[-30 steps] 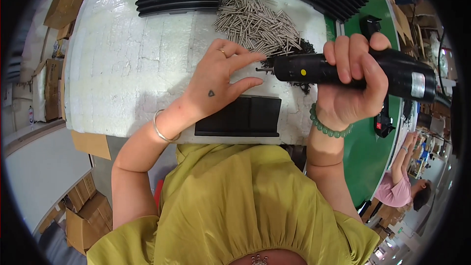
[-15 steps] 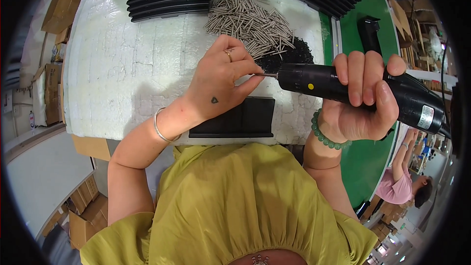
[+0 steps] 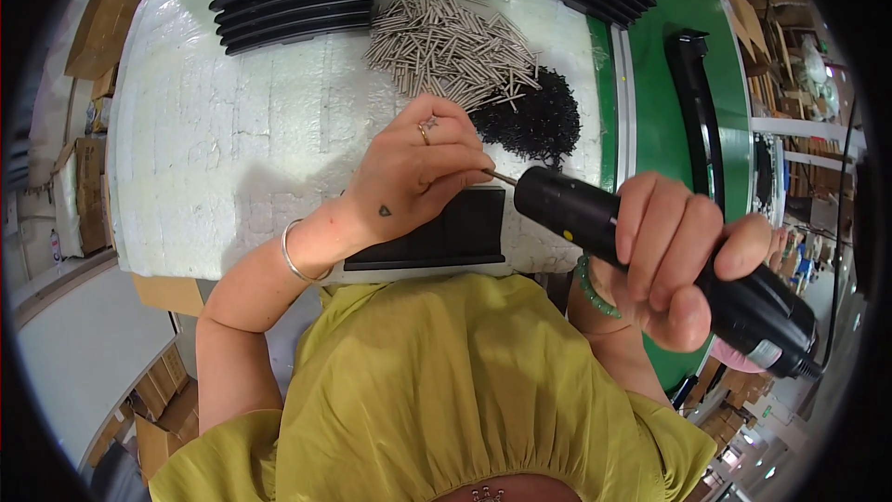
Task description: Assembling black plastic components by taking them from a box and using an electric screwdriver to insert screws.
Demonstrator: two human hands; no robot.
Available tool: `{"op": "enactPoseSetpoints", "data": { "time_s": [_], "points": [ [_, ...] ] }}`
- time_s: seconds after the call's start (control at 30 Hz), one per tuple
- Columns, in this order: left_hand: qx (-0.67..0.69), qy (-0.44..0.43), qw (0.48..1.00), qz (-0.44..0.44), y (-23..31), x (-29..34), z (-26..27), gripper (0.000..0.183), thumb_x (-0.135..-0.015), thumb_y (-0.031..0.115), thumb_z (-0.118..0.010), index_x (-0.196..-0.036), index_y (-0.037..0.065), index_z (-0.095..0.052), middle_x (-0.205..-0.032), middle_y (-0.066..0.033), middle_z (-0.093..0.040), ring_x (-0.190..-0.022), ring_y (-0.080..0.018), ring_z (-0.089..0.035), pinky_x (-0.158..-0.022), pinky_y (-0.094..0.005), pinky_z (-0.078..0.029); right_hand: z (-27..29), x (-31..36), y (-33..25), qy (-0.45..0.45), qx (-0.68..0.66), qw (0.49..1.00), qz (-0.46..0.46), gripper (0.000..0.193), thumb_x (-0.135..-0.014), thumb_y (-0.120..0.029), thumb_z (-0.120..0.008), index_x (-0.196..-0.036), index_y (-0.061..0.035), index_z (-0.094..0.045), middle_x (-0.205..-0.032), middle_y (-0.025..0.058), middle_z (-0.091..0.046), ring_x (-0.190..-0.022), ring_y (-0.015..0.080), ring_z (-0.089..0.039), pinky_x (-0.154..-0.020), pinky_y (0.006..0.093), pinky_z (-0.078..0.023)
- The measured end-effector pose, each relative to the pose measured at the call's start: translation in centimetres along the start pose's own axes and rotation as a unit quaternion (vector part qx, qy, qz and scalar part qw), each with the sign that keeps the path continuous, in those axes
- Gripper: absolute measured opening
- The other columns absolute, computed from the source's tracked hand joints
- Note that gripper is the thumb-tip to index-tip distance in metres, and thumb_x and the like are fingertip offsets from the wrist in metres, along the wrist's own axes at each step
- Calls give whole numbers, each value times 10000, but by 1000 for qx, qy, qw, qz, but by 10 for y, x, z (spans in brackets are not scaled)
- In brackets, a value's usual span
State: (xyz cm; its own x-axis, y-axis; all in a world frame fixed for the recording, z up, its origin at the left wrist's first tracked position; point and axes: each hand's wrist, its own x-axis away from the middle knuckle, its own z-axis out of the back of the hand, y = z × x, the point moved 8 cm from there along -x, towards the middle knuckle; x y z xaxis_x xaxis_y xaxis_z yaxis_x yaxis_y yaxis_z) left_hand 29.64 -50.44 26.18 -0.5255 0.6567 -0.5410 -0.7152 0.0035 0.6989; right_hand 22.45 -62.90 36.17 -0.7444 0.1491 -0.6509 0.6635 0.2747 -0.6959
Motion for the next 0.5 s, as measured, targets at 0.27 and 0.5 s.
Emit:
{"op": "enactPoseSetpoints", "data": {
  "time_s": [0.27,0.5],
  "points": [
    [-104,-50,992,58,-39,-45,-18,143,-698,137,-693,-822,76,-660,-762,-62,-546,-798,-241,-494,-734,-323,-416,41,11,-8,69,55,996,0,287,-751,-54,-555,-977,-117,-389,-596,6,-430,-457,116,-405,-545,286,-364],
    [-248,-107,963,4,-56,-61,-58,106,-660,148,-696,-733,78,-665,-700,-21,-554,-756,-223,-496,-684,-320,-426,49,17,-9,74,36,997,12,314,-746,-33,-535,-1026,-96,-408,-590,12,-435,-458,113,-404,-540,282,-363]
  ]
}}
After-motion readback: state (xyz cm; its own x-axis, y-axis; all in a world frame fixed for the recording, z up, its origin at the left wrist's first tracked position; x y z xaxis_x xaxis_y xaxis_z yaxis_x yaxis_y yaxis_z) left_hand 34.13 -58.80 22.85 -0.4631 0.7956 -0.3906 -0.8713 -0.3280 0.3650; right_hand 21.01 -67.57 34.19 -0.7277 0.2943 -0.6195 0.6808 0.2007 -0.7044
